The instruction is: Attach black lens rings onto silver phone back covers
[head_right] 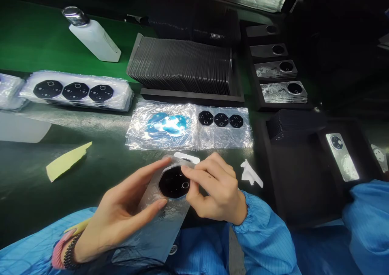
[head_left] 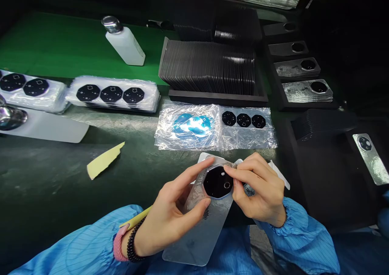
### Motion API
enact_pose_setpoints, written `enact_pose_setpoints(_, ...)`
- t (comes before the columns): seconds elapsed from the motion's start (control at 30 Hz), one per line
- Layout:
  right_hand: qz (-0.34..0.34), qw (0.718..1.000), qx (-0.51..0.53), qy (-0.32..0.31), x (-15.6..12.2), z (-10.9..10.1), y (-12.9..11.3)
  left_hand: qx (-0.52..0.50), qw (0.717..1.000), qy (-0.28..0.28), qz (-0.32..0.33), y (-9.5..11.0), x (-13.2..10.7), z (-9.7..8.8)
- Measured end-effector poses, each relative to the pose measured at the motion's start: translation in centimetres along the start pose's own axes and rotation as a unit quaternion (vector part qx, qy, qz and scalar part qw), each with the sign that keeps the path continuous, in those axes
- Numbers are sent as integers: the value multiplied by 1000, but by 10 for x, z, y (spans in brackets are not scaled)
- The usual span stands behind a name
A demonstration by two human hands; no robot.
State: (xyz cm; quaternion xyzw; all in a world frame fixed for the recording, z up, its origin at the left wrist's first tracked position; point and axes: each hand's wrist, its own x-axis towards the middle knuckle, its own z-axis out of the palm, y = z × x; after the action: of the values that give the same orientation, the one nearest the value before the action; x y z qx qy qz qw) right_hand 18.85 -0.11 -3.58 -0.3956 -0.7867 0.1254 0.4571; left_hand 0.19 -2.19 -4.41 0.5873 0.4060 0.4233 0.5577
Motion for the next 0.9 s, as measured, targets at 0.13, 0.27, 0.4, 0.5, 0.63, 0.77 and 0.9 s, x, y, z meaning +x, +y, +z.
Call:
enact_pose_setpoints(0.13,-12,1000,-19,-4,-1,0,1,11,1000,-2,5,0,0,-2)
enact_pose_setpoints(0.27,-38,998,-48,6,-4,2,3,9,1000,-9,10,4,1,-3)
enact_pose_setpoints(0.4,-59,995,-75,8,-5,3,3,12,1000,-11,16,7,3,-4)
enact_pose_setpoints(0.5,-88,989,-118,1,-4,2,3,16,1000,-18,15,6,3,-4)
enact_pose_setpoints(0.63,-152,972,-181,-6,-3,2,4,31,999,-20,23,3,1,-6)
enact_pose_setpoints(0.77,-150,973,-177,-1,-6,5,5,37,999,-9,29,-3,3,-5)
enact_pose_setpoints(0.9,-82,992,-76,50,-12,7,7,-8,1000,6,23,-15,3,-3)
